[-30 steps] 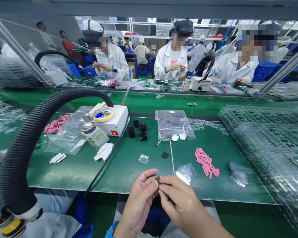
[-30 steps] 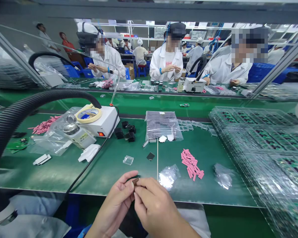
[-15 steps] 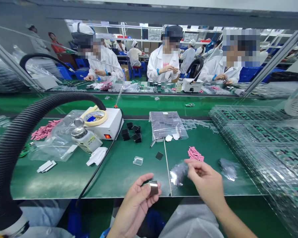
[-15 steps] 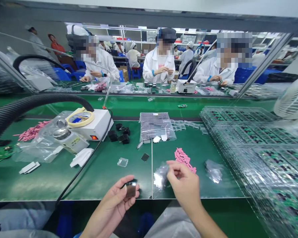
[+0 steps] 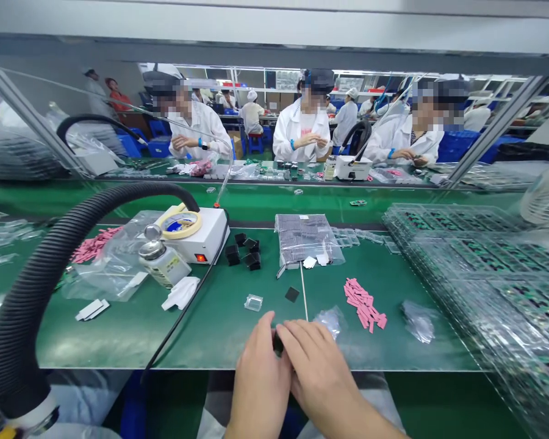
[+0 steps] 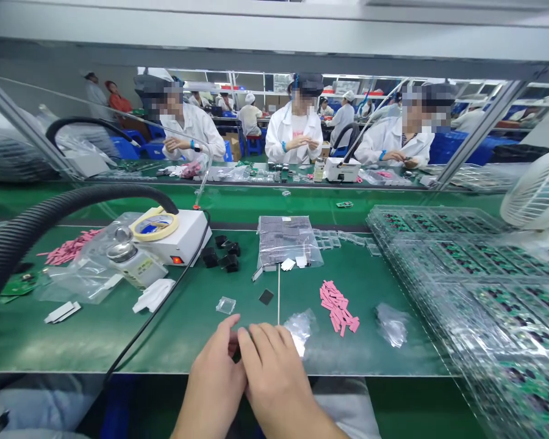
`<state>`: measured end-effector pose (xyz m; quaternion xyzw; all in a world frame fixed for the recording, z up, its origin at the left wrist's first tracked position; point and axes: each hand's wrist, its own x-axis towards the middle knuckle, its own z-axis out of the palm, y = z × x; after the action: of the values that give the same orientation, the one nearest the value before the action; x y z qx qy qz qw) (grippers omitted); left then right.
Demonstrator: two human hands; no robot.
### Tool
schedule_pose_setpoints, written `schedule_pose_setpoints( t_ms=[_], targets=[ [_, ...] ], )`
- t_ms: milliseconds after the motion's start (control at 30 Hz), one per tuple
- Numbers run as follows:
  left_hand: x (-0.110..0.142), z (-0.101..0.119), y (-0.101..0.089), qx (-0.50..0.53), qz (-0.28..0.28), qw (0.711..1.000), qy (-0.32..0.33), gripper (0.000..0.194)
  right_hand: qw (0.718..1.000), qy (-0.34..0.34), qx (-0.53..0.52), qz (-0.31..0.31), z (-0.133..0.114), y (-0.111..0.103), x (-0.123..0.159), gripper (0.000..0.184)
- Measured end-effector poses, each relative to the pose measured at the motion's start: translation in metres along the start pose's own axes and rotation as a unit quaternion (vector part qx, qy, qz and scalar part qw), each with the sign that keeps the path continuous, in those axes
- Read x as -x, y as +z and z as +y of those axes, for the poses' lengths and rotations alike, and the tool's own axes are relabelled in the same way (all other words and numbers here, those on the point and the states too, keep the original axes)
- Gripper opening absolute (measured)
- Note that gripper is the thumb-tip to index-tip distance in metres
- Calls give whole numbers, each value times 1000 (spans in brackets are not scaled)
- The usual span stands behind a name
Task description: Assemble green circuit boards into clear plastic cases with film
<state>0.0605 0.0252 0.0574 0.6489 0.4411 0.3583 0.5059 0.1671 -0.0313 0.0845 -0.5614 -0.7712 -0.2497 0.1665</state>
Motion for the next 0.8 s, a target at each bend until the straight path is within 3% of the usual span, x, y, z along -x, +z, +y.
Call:
schedule_pose_setpoints(
  t_ms=[133, 233, 267, 333, 400, 500, 633, 700, 800],
  targets=[
    [3, 2, -3, 29, -2, 999, -13, 57, 999, 28, -43, 15, -1, 13, 3, 41],
    [4, -2, -12, 194, -25, 978, -66, 73, 978, 115, -173, -1, 8, 11, 9, 44],
    [4, -5, -15, 284, -57, 953, -92, 72, 962, 154, -227, -12, 9, 8, 10, 46],
    [5, -11, -20, 451, -153, 869, -133, 59, 929, 201, -310, -31, 9, 4, 11, 49],
    [5, -18, -21, 543, -228, 794, -147, 48, 915, 194, -354, -30, 7, 1, 11, 50],
    [4, -25, -19, 602, -237, 747, -151, 43, 912, 155, -380, -20, 4, 1, 9, 48],
    [4, -27, -15, 610, -216, 745, -160, 46, 917, 128, -378, -24, 5, 1, 6, 46],
    [4, -24, -15, 591, -194, 767, -154, 48, 922, 134, -361, -41, 6, -2, 3, 46],
    [6, -20, -17, 549, -156, 807, -150, 53, 915, 166, -358, -80, 4, -11, -2, 24]
  ],
)
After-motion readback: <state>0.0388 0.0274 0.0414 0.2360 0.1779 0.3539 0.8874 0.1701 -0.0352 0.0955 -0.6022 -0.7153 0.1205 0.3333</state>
